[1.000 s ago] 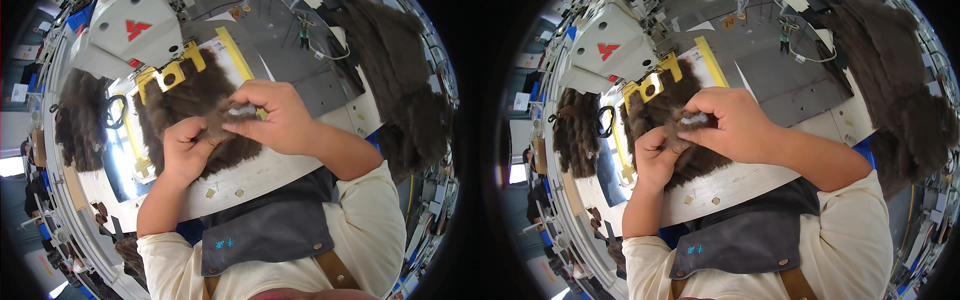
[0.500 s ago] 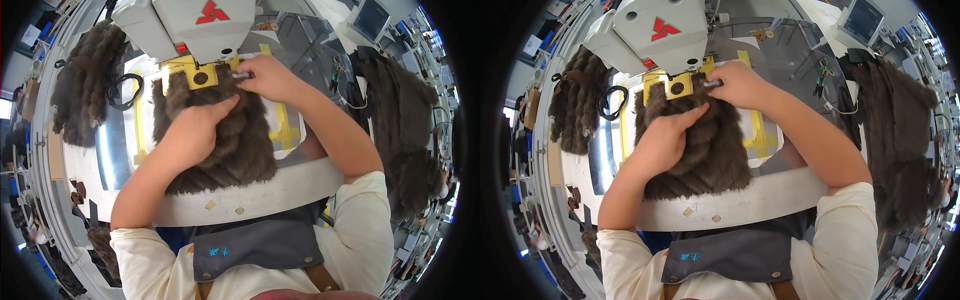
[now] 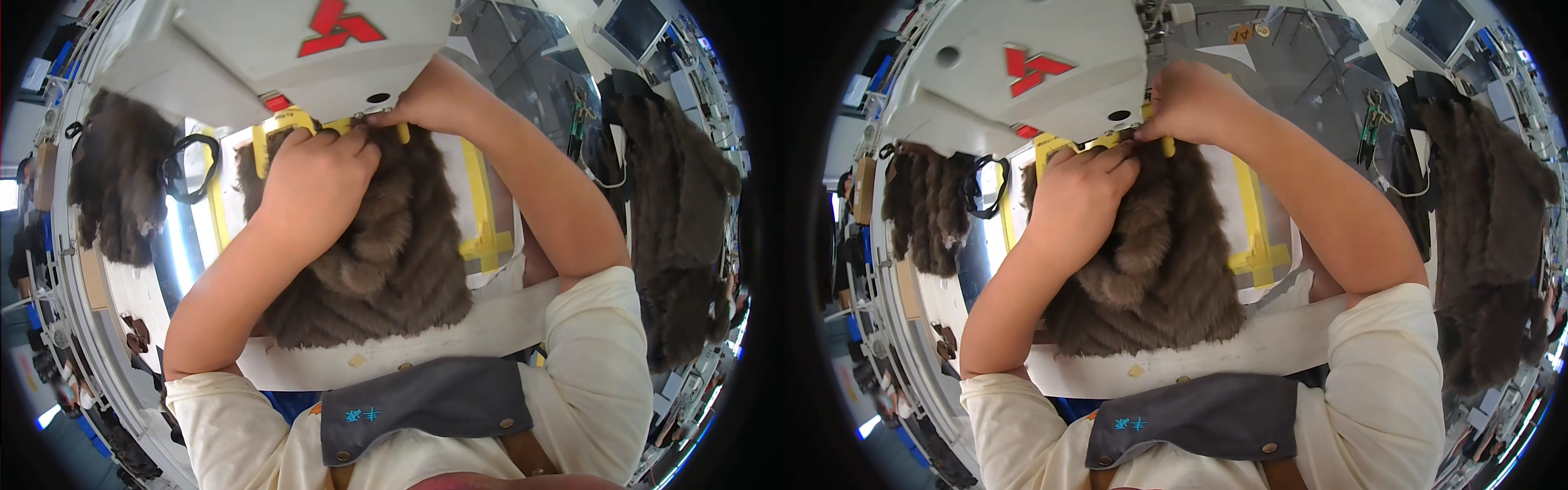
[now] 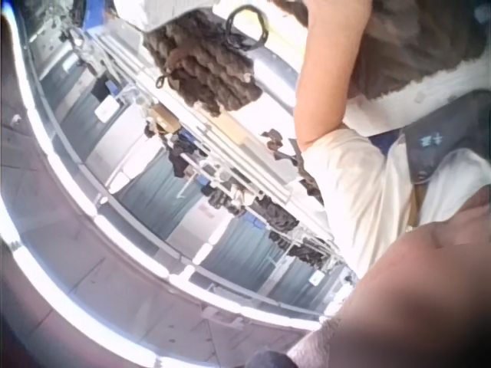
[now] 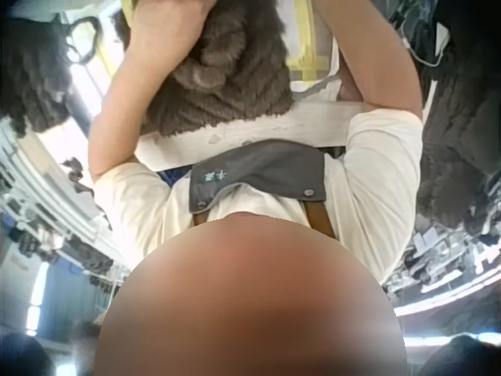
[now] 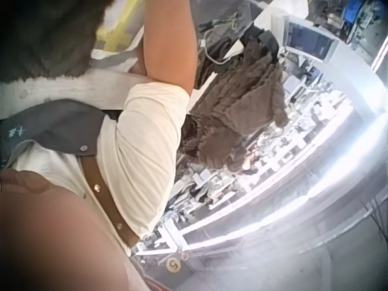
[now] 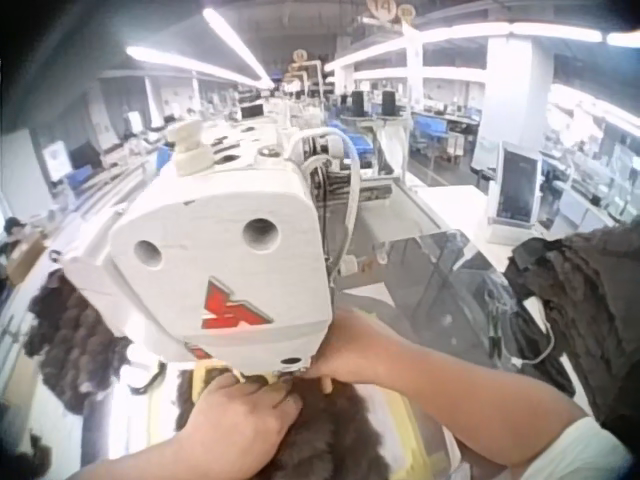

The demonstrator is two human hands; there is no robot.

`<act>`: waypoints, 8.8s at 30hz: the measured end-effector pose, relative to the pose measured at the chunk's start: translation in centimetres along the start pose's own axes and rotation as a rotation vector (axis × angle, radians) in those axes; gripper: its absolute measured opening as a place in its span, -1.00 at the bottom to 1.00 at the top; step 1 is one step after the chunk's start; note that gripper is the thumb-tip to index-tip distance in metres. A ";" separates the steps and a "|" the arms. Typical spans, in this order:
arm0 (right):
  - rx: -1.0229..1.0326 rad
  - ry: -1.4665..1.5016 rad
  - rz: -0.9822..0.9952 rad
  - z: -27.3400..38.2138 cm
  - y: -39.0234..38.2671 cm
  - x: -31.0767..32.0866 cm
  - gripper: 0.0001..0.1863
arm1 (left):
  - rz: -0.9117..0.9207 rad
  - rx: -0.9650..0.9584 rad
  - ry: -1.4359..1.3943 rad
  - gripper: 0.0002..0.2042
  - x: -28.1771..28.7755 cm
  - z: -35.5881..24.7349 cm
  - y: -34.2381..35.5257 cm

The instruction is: Sewing fur fabric pieces together using an industrial sewing machine in a workshop environment.

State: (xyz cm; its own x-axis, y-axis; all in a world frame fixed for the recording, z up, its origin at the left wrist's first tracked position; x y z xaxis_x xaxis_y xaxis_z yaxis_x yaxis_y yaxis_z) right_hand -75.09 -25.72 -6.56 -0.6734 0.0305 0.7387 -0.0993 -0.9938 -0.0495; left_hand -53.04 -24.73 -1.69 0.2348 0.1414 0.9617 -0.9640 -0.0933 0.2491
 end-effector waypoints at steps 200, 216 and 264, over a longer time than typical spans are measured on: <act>0.350 -0.198 -0.001 3.9 -8.9 -0.1 -0.82 | 0.485 0.098 -0.280 -0.41 3.5 -0.6 -0.1; 0.320 -0.328 0.039 4.3 -9.4 0.2 -0.90 | 0.534 0.011 -0.317 -0.35 4.7 -1.0 0.6; -0.346 0.219 -0.283 2.3 -22.9 3.0 -0.69 | -0.332 -0.728 -0.389 -0.76 2.6 -8.0 -2.5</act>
State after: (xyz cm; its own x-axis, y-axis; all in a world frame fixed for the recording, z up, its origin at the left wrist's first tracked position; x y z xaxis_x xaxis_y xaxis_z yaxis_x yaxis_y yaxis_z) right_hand -73.10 -3.10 -1.66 -0.7189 0.3529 0.5989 -0.5133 -0.8505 -0.1150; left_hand -51.05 -16.27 -0.75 0.4142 -0.3071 0.8568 -0.6481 0.5613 0.5146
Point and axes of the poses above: each hand's wrist, its own y-axis towards the middle knuckle, its own x-axis out of the back of the hand, z = x × y, the point moved 2 cm from there along y, towards the middle knuckle, and after that the axes turned 10 degrees about -x, right-handed, at the moved point
